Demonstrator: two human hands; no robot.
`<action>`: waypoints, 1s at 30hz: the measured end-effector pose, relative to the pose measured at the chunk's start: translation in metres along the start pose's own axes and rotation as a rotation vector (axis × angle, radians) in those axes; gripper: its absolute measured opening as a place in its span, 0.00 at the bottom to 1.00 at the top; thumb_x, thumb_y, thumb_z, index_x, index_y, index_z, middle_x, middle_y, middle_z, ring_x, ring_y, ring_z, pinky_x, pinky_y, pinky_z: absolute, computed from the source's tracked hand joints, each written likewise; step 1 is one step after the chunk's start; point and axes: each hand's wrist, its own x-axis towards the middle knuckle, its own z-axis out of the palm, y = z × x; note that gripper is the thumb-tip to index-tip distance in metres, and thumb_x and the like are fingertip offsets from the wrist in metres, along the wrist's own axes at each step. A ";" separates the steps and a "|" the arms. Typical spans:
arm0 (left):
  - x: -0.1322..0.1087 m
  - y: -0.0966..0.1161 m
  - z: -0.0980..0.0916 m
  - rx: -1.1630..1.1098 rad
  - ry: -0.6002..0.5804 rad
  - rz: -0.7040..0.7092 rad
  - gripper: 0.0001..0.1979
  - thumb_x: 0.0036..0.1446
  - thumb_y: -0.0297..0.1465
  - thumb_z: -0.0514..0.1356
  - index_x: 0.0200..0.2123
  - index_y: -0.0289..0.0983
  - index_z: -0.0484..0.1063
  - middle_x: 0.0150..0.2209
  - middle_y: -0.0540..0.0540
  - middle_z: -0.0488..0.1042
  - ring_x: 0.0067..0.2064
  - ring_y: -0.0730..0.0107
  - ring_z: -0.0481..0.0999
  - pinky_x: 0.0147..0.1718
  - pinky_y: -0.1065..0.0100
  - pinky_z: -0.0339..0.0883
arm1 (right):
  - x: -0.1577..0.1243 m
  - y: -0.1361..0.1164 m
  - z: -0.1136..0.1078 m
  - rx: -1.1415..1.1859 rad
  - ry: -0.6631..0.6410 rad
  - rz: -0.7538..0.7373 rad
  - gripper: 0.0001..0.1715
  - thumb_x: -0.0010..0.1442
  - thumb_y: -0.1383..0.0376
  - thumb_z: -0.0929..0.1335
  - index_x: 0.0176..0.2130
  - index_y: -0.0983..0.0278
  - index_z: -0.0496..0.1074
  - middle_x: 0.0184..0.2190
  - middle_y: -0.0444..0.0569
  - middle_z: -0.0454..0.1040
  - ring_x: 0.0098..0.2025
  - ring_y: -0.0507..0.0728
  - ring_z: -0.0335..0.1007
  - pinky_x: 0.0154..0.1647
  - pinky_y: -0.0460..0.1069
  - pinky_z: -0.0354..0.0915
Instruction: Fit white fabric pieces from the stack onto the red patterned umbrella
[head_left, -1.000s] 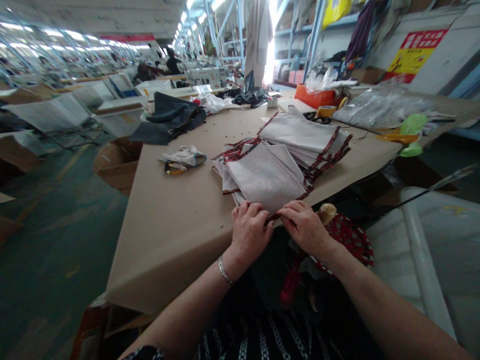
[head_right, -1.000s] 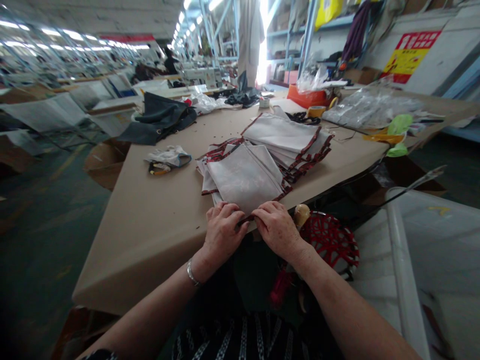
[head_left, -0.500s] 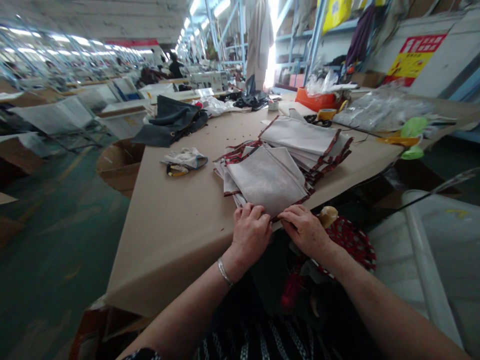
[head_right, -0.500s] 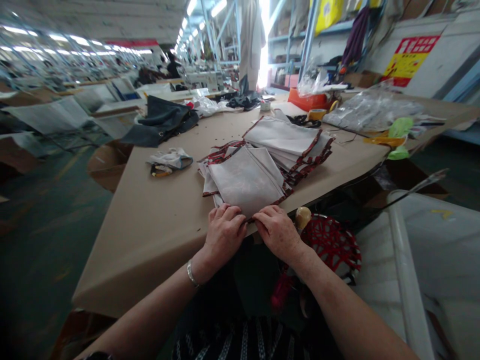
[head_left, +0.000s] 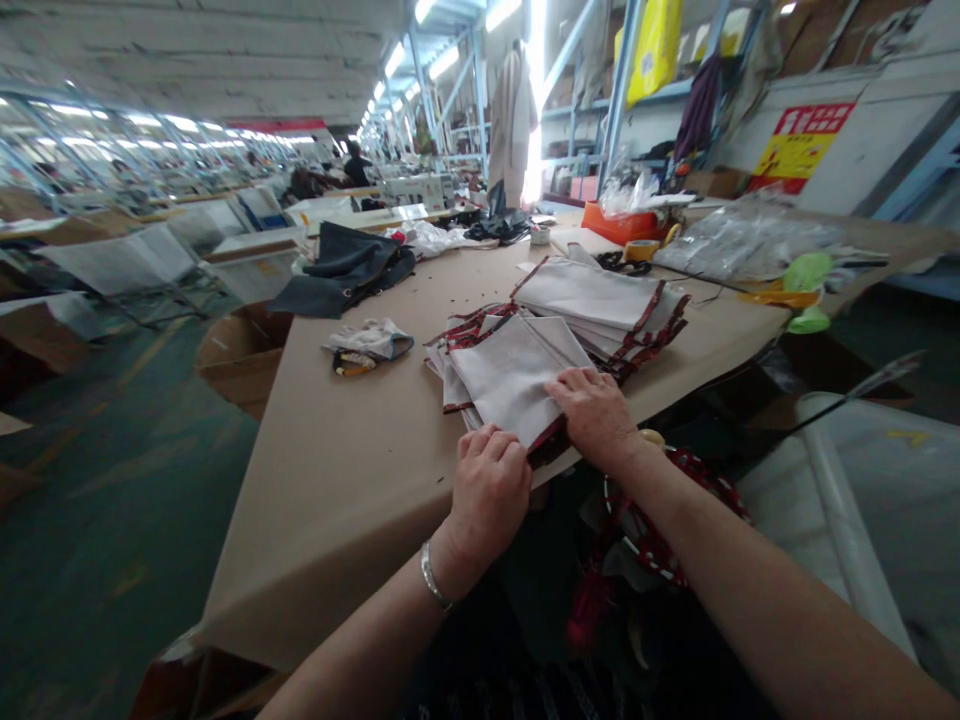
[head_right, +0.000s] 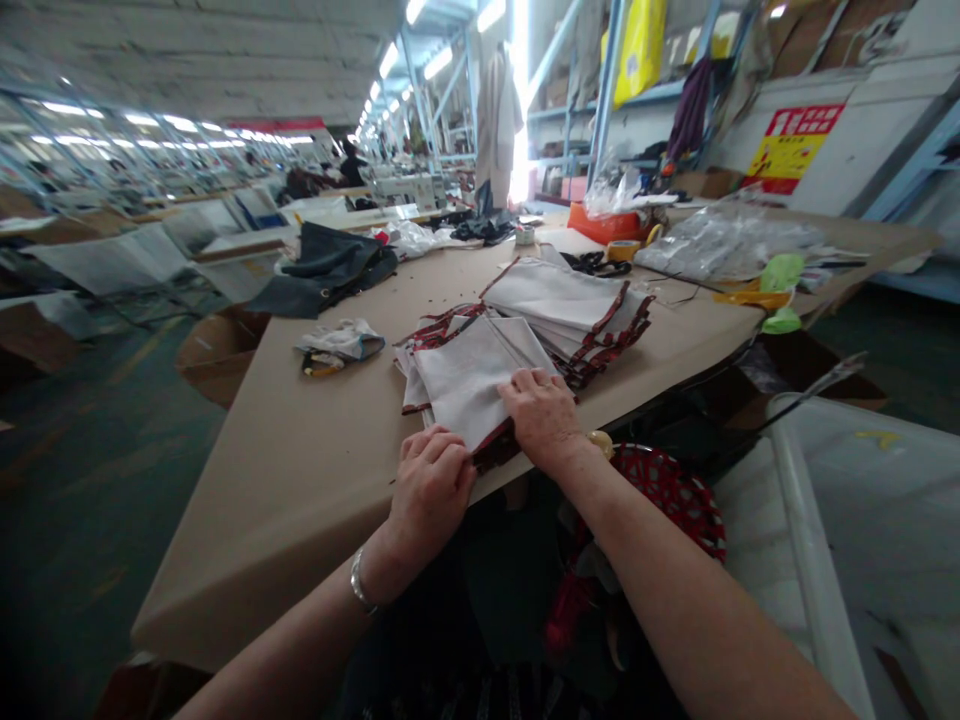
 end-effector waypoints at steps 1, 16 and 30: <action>0.000 -0.003 0.000 -0.006 0.006 -0.009 0.08 0.55 0.23 0.57 0.25 0.37 0.68 0.31 0.45 0.74 0.41 0.60 0.72 0.44 0.59 0.64 | 0.004 0.006 -0.006 0.005 0.025 0.058 0.18 0.60 0.72 0.61 0.48 0.64 0.72 0.44 0.55 0.72 0.47 0.64 0.66 0.45 0.55 0.60; -0.005 0.074 -0.005 -1.676 -0.134 -1.117 0.14 0.49 0.38 0.65 0.31 0.38 0.64 0.24 0.54 0.71 0.23 0.74 0.71 0.20 0.72 0.70 | -0.160 -0.018 -0.001 0.783 -0.298 0.465 0.14 0.57 0.73 0.61 0.34 0.64 0.75 0.31 0.49 0.76 0.34 0.56 0.72 0.37 0.49 0.64; 0.043 0.091 0.025 -2.023 -0.785 -1.188 0.16 0.40 0.33 0.71 0.25 0.34 0.67 0.20 0.53 0.69 0.18 0.81 0.66 0.16 0.78 0.58 | -0.149 0.005 -0.077 2.061 -0.022 0.896 0.21 0.48 0.44 0.69 0.31 0.57 0.78 0.32 0.51 0.80 0.33 0.60 0.77 0.36 0.56 0.72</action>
